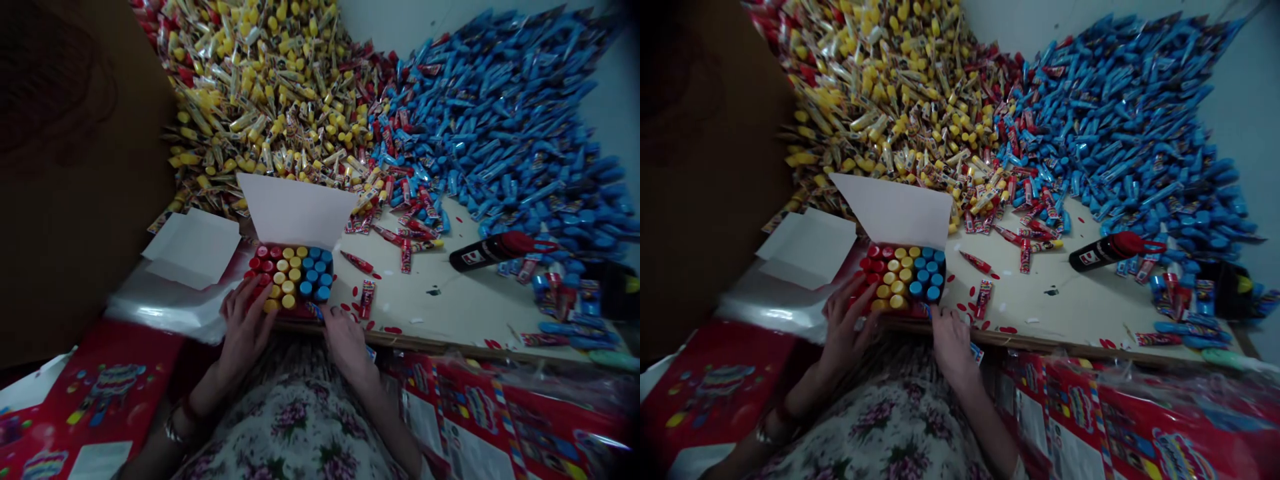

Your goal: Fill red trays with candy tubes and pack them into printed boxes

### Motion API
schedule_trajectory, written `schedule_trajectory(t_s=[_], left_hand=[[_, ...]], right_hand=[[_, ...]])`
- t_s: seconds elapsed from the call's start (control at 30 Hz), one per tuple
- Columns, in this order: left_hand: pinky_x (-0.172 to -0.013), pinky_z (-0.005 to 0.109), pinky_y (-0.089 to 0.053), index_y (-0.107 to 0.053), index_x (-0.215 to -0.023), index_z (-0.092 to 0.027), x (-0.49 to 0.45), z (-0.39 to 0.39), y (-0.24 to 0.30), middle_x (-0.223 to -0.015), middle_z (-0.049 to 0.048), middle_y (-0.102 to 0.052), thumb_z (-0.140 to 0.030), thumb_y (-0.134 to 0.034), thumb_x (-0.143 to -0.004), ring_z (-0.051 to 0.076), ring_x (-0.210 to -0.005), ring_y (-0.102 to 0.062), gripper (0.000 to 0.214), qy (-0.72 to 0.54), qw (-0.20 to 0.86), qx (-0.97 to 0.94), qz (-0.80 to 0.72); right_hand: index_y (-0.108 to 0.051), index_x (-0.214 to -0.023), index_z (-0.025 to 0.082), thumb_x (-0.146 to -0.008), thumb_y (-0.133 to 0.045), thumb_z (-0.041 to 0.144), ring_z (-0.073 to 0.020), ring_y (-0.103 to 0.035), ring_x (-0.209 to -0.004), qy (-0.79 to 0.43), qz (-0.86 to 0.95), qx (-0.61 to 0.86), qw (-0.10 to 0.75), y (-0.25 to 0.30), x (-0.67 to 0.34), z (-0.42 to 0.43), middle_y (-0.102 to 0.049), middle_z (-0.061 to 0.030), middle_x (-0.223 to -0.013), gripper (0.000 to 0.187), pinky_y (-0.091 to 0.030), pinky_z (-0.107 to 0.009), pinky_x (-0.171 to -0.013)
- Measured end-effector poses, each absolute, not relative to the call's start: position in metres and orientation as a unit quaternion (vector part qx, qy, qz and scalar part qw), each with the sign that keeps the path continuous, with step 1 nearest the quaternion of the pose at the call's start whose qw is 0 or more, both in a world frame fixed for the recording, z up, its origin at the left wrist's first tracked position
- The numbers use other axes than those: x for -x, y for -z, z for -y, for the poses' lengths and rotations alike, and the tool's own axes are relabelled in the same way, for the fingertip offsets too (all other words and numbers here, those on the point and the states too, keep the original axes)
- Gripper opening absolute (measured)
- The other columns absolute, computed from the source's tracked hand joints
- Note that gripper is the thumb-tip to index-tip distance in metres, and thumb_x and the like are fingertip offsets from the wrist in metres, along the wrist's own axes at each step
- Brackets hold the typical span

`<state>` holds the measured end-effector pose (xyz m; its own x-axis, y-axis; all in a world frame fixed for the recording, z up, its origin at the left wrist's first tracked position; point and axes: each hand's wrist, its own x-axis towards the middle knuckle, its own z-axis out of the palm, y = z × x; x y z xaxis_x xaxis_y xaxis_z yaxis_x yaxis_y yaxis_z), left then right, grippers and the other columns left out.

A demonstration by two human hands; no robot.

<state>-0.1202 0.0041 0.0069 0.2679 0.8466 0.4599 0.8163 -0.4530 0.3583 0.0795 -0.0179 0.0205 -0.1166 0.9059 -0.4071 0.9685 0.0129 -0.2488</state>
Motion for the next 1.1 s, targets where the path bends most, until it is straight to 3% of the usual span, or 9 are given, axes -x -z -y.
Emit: schedule_trajectory(t_s=[0.13, 0.23, 0.4, 0.53, 0.67, 0.73, 0.83, 0.97, 1.1], left_hand=[[-0.097, 0.035, -0.043, -0.046, -0.136, -0.029, 0.114, 0.007, -0.006, -0.132, 0.0070, -0.055, -0.018, -0.050, -0.091, 0.023, -0.115, -0.054, 0.047, -0.202, 0.126, -0.887, -0.396], [-0.094, 0.029, -0.047, -0.051, -0.132, -0.025, 0.102, 0.013, -0.002, -0.122, 0.0051, -0.063, -0.016, -0.042, -0.093, 0.020, -0.107, -0.059, 0.041, -0.116, 0.239, -0.890, -0.372], [-0.081, 0.022, -0.052, -0.067, -0.098, -0.023, 0.098, 0.013, 0.010, -0.096, 0.0024, -0.067, -0.020, -0.034, -0.095, 0.015, -0.089, -0.063, 0.034, -0.185, 0.357, -0.809, -0.429], [-0.071, 0.021, -0.054, -0.066, -0.080, -0.019, 0.101, 0.008, 0.010, -0.081, 0.0021, -0.066, -0.022, -0.040, -0.094, 0.013, -0.077, -0.063, 0.030, -0.251, 0.394, -0.759, -0.454], [-0.078, 0.025, -0.055, -0.067, -0.094, -0.017, 0.103, 0.006, 0.008, -0.094, 0.0064, -0.067, -0.023, -0.045, -0.093, 0.014, -0.088, -0.065, 0.023, -0.312, 0.340, -0.763, -0.452], [-0.088, 0.028, -0.054, -0.064, -0.109, -0.018, 0.106, 0.006, 0.008, -0.108, 0.0087, -0.065, -0.023, -0.047, -0.093, 0.016, -0.101, -0.063, 0.024, -0.330, 0.277, -0.775, -0.461], [-0.092, 0.030, -0.052, -0.061, -0.115, -0.021, 0.114, 0.007, 0.006, -0.112, 0.0081, -0.063, -0.019, -0.049, -0.092, 0.016, -0.104, -0.062, 0.026, -0.367, 0.198, -0.778, -0.470], [-0.092, 0.030, -0.051, -0.057, -0.119, -0.025, 0.131, 0.003, 0.002, -0.113, 0.0055, -0.062, -0.011, -0.051, -0.090, 0.015, -0.104, -0.061, 0.033, -0.403, 0.154, -0.766, -0.477], [-0.103, 0.040, -0.041, -0.045, -0.134, -0.029, 0.145, -0.010, 0.006, -0.132, 0.0077, -0.053, -0.017, -0.052, -0.090, 0.021, -0.122, -0.050, 0.046, -0.382, 0.106, -0.752, -0.527]], right_hand=[[-0.054, -0.125, 0.024, -0.082, -0.058, 0.012, -0.0262, -0.059, -0.109, 0.305, -0.751, -0.585, 0.015, -0.028, -0.086, 0.028, -0.063, -0.0087, -0.117, 0.044, -0.048, -0.038, -0.089], [-0.056, -0.121, 0.023, -0.080, -0.061, 0.012, -0.0252, -0.057, -0.112, 0.357, -0.749, -0.557, -0.031, -0.033, -0.091, 0.038, -0.063, -0.0080, -0.117, 0.043, -0.046, -0.039, -0.094], [-0.053, -0.122, 0.024, -0.079, -0.063, 0.018, -0.0216, -0.060, -0.105, 0.459, -0.611, -0.622, -0.172, -0.019, -0.097, 0.051, -0.066, -0.0056, -0.110, 0.045, -0.046, -0.036, -0.092], [-0.063, -0.099, 0.020, -0.072, -0.070, 0.026, -0.0209, -0.065, -0.088, 0.551, -0.500, -0.616, -0.258, -0.004, -0.106, 0.057, -0.070, -0.0032, -0.096, 0.029, -0.051, -0.033, -0.078], [-0.070, -0.091, 0.020, -0.072, -0.070, 0.031, -0.0217, -0.067, -0.083, 0.481, -0.481, -0.657, -0.324, -0.003, -0.105, 0.050, -0.072, -0.0041, -0.091, 0.022, -0.053, -0.035, -0.077], [-0.071, -0.093, 0.022, -0.077, -0.066, 0.030, -0.0220, -0.067, -0.089, 0.416, -0.523, -0.654, -0.355, -0.008, -0.098, 0.042, -0.073, -0.0048, -0.094, 0.019, -0.053, -0.037, -0.082], [-0.070, -0.100, 0.025, -0.084, -0.060, 0.026, -0.0214, -0.065, -0.098, 0.346, -0.601, -0.616, -0.373, -0.019, -0.089, 0.031, -0.072, -0.0051, -0.102, 0.019, -0.051, -0.038, -0.090], [-0.068, -0.106, 0.027, -0.088, -0.056, 0.027, -0.0212, -0.065, -0.099, 0.308, -0.647, -0.611, -0.335, -0.036, -0.097, 0.028, -0.071, -0.0043, -0.104, 0.022, -0.052, -0.038, -0.091], [-0.065, -0.111, 0.025, -0.091, -0.049, 0.023, -0.0229, -0.063, -0.099, 0.253, -0.672, -0.657, -0.227, -0.043, -0.109, 0.029, -0.067, -0.0071, -0.107, 0.026, -0.051, -0.038, -0.089]])
